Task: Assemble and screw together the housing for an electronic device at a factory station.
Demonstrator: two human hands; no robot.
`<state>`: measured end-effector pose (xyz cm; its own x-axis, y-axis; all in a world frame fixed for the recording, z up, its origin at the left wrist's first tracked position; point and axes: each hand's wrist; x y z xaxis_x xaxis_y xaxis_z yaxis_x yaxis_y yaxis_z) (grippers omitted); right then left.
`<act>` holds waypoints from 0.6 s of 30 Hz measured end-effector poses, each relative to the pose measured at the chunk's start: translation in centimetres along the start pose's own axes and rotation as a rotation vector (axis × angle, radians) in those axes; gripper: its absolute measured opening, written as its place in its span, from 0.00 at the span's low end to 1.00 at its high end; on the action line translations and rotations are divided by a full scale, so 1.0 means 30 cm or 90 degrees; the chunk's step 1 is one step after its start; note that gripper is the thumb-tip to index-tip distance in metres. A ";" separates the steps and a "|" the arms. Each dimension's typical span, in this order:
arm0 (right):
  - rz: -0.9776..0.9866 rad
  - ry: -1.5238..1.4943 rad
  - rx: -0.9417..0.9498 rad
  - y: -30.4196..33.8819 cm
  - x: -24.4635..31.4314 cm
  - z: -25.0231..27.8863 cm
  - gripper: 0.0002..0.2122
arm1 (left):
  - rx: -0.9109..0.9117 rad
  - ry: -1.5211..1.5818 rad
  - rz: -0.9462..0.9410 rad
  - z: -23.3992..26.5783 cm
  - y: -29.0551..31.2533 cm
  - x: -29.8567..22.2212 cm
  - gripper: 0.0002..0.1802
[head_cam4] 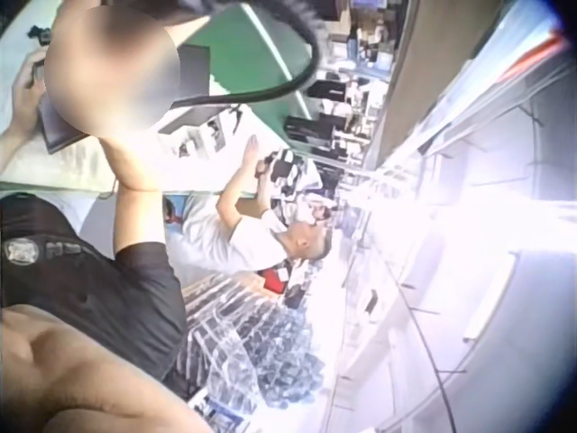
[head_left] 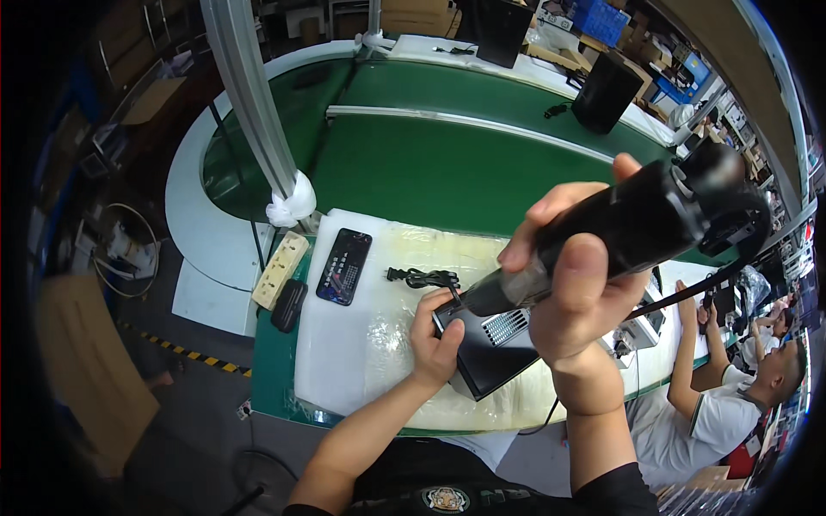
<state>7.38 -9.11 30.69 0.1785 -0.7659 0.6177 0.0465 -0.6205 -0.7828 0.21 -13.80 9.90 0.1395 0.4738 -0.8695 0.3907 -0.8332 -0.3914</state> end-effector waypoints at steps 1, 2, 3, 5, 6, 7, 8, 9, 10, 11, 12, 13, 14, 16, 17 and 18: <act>0.007 0.017 0.004 0.019 -0.020 -0.012 0.33 | 0.002 0.001 0.003 0.001 0.003 0.005 0.23; 0.000 0.006 0.000 0.022 -0.023 -0.017 0.33 | 0.003 -0.004 -0.004 0.002 0.003 0.008 0.23; -0.007 -0.007 -0.003 0.022 -0.024 -0.021 0.34 | 0.005 -0.009 -0.013 0.004 0.000 0.008 0.23; 0.009 0.007 0.013 0.024 -0.044 -0.022 0.34 | 0.007 -0.018 -0.018 0.010 0.000 0.009 0.23; 0.013 0.007 0.018 0.025 -0.050 -0.023 0.35 | 0.010 -0.020 -0.016 0.011 0.002 0.011 0.23; 0.018 0.007 0.022 0.025 -0.057 -0.025 0.35 | 0.012 -0.022 -0.014 0.013 0.004 0.013 0.23; 0.017 -0.002 0.024 0.026 -0.060 -0.033 0.35 | 0.012 -0.020 -0.008 0.015 0.008 0.015 0.24; 0.021 0.002 0.028 0.028 -0.064 -0.033 0.35 | 0.014 -0.016 -0.001 0.014 0.012 0.016 0.24; 0.025 0.006 0.032 0.030 -0.068 -0.034 0.35 | 0.016 -0.013 0.006 0.011 0.014 0.018 0.24; 0.029 0.010 0.036 0.032 -0.071 -0.034 0.35 | 0.014 -0.012 0.003 0.008 0.014 0.019 0.24; 0.034 0.006 0.044 0.032 -0.073 -0.040 0.35 | 0.012 -0.016 -0.002 0.009 0.013 0.018 0.24; 0.037 0.003 0.048 0.033 -0.077 -0.040 0.35 | 0.009 -0.019 -0.006 0.010 0.012 0.018 0.25; 0.040 -0.005 0.057 0.038 -0.083 -0.043 0.35 | 0.007 -0.013 -0.001 0.009 0.015 0.020 0.24; 0.046 -0.021 0.072 0.040 -0.089 -0.047 0.35 | 0.010 -0.001 0.008 0.004 0.023 0.028 0.23; 0.041 -0.025 0.069 0.036 -0.099 -0.049 0.33 | 0.010 -0.005 0.027 0.004 0.025 0.037 0.23; 0.032 -0.035 0.065 0.027 -0.103 -0.051 0.32 | 0.006 -0.012 0.044 0.009 0.023 0.040 0.23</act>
<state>5.38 -7.51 28.27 0.2358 -0.7834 0.5751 0.1349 -0.5597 -0.8177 0.42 -13.89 8.50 0.1490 0.4098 -0.8999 0.3717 -0.8666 -0.3331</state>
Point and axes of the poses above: each hand's wrist, its own y-axis away from the middle knuckle, its own z-axis out of the back of the hand, x = y × z
